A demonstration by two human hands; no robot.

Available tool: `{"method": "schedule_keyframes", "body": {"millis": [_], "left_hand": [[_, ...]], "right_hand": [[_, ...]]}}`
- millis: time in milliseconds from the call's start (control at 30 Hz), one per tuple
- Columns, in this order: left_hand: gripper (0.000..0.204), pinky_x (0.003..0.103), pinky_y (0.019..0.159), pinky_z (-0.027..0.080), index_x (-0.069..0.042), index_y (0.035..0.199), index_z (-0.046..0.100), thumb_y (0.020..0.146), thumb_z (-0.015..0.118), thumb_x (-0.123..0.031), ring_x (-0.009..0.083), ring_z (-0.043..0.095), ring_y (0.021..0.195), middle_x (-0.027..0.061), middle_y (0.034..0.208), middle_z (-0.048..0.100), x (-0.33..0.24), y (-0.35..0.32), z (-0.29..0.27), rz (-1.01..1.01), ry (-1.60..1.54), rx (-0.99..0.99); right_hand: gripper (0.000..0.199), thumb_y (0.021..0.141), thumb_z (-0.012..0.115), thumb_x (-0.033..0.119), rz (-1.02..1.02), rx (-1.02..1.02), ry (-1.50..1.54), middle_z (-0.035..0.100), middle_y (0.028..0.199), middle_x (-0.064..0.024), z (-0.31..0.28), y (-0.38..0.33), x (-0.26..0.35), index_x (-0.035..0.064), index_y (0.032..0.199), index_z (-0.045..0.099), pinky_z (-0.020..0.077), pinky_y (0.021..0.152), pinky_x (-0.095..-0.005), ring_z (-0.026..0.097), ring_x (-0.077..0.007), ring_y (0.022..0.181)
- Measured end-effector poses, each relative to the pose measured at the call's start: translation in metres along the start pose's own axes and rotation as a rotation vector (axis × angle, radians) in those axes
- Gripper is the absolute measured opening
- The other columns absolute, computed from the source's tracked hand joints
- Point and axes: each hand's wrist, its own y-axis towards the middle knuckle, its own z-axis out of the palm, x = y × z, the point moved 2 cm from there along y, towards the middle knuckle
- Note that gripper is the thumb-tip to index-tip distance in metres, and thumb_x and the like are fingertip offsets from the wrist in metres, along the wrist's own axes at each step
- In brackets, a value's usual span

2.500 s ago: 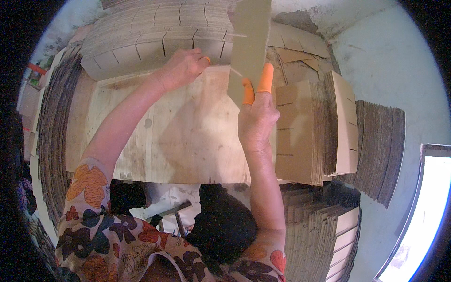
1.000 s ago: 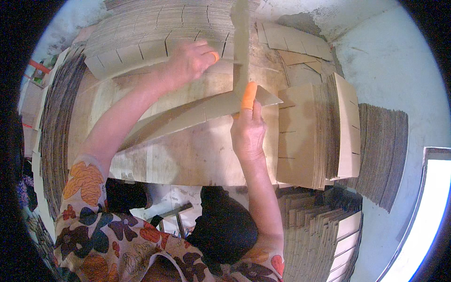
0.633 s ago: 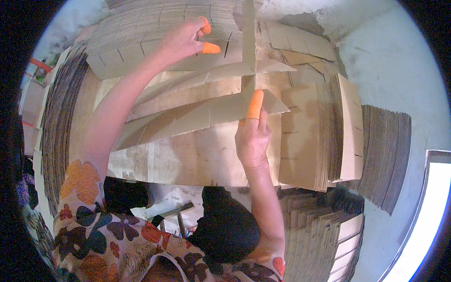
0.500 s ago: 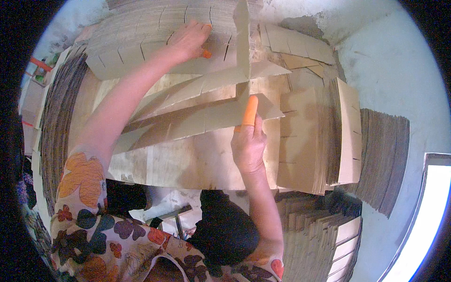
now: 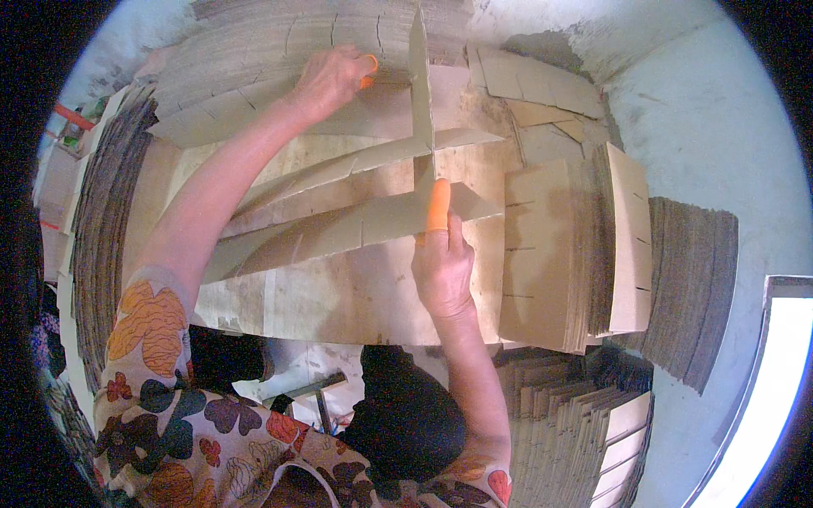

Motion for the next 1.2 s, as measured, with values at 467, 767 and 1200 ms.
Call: {"method": "schedule_keyframes", "body": {"millis": [467, 767, 1200], "left_hand": [[0.008, 0.042, 0.056, 0.046, -0.006, 0.076, 0.051, 0.073, 0.058, -0.002, 0.0285, 0.057, 0.071, 0.0095, 0.067, 0.055, -0.030, -0.006, -0.027, 0.152, -0.156, -0.172], [0.011, 0.043, 0.061, 0.045, 0.001, 0.075, 0.055, 0.072, 0.065, -0.004, 0.0330, 0.057, 0.070, 0.0143, 0.073, 0.058, -0.076, -0.043, -0.090, -0.080, -0.485, -0.052], [0.035, 0.037, 0.073, 0.050, -0.004, 0.106, 0.064, 0.075, 0.071, -0.019, 0.0310, 0.063, 0.082, 0.0170, 0.090, 0.065, -0.089, -0.093, -0.089, -0.242, -0.486, 0.204]], "right_hand": [[0.076, 0.071, 0.057, -0.008, 0.001, 0.102, 0.036, 0.055, 0.094, -0.0203, -0.035, 0.001, 0.011, 0.0038, 0.140, 0.029, 0.0502, 0.055, -0.0425, 0.059, -0.0372, 0.066], [0.055, 0.074, 0.053, -0.008, 0.067, 0.190, -0.138, 0.055, 0.083, -0.0194, -0.111, -0.030, 0.042, 0.0009, 0.128, 0.047, 0.0464, 0.055, -0.0430, 0.058, -0.0378, 0.066], [0.047, 0.082, 0.062, 0.018, 0.111, 0.257, -0.076, 0.061, 0.081, -0.0186, -0.125, -0.060, -0.022, 0.0020, 0.124, 0.050, 0.0488, 0.063, -0.0428, 0.060, -0.0350, 0.068]]}}
